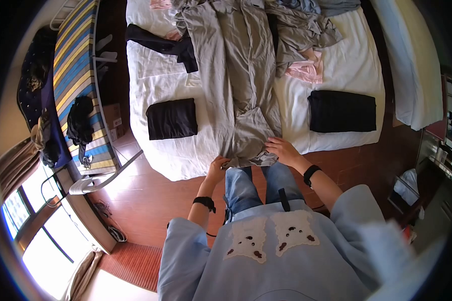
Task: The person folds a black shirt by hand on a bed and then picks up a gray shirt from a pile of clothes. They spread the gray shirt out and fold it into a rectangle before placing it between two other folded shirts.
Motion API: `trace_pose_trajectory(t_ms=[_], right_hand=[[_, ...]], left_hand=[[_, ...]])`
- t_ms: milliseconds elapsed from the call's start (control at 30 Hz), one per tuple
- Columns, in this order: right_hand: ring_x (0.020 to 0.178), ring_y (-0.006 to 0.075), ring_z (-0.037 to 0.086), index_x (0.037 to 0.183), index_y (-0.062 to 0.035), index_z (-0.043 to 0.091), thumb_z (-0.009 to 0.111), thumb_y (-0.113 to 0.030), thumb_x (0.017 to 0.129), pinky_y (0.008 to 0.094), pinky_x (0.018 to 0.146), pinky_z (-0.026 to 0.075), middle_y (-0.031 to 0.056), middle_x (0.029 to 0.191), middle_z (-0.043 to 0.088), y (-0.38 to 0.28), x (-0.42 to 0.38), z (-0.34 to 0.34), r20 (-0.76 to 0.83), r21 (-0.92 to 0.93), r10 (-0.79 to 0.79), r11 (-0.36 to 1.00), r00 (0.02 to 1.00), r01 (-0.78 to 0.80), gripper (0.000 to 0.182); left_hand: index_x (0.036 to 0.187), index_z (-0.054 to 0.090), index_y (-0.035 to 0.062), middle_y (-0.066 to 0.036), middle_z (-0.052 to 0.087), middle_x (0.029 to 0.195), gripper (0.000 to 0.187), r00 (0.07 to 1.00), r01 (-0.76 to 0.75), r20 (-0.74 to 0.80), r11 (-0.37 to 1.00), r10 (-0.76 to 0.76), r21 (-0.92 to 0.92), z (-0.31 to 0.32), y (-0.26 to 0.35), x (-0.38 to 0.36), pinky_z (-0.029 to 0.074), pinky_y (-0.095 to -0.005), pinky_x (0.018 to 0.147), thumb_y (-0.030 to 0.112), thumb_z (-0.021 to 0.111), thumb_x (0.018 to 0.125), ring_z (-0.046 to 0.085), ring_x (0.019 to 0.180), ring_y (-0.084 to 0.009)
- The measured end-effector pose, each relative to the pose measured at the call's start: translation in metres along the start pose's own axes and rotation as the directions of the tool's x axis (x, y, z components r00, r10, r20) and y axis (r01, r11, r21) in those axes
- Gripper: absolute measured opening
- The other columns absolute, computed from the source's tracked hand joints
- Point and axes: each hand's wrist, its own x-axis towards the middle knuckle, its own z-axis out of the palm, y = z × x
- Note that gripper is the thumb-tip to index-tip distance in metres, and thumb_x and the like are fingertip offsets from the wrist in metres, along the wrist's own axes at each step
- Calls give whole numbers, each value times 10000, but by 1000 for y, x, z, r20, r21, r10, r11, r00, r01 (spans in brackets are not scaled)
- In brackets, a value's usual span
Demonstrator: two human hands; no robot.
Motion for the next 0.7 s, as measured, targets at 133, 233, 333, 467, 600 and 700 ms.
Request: trace_pose_trajectory(t_ms=[133,233,333,467,600,700], right_hand=[[1059,254,447,902,-24,575,523,50,581,328,892,364,110,1099,511,-7,-18,-5,30,81,69,994,997,-71,333],[1050,265,452,877,-21,570,517,52,586,325,879,376,133,1159,459,-17,-26,-12,10,107,106,989,994,-106,305],[1072,270,431,864,-22,560,508,53,599,323,877,376,141,1210,406,-29,-27,-18,-12,111,152,982,988,-150,281],[1089,283,408,864,-45,547,491,47,624,329,865,382,153,1244,365,-27,-23,-9,35,57,142,988,989,-144,262],[1074,295,415,846,-62,529,478,34,644,332,849,389,169,1266,332,-24,-18,-2,176,83,139,984,975,-156,230],[1054,297,431,833,-55,514,467,34,647,332,845,389,168,1268,331,-35,-23,-8,223,78,148,983,963,-169,211]], left_hand=[[980,547,35,-138,546,899,337,997,-78,-30,997,77,-27,-10,17,-14,412,-311,738,-67,509,662,521,868,-290],[967,547,35,-153,546,929,312,1000,1,-22,999,0,32,-14,32,-26,411,-329,765,-61,478,678,513,898,-308],[962,549,44,-157,546,953,301,999,16,-41,998,-14,55,-12,32,-34,409,-336,783,-51,462,691,509,917,-312],[961,553,52,-145,553,970,297,996,-49,-74,998,51,40,-10,38,-42,409,-334,783,-42,465,693,510,927,-306],[973,553,53,-144,557,976,306,1000,-15,-6,1000,15,17,-11,38,-48,414,-330,767,-40,466,694,518,922,-295],[1011,545,57,-162,567,933,335,998,38,40,999,-38,-5,-13,45,-60,420,-330,738,-35,469,697,533,882,-303]])
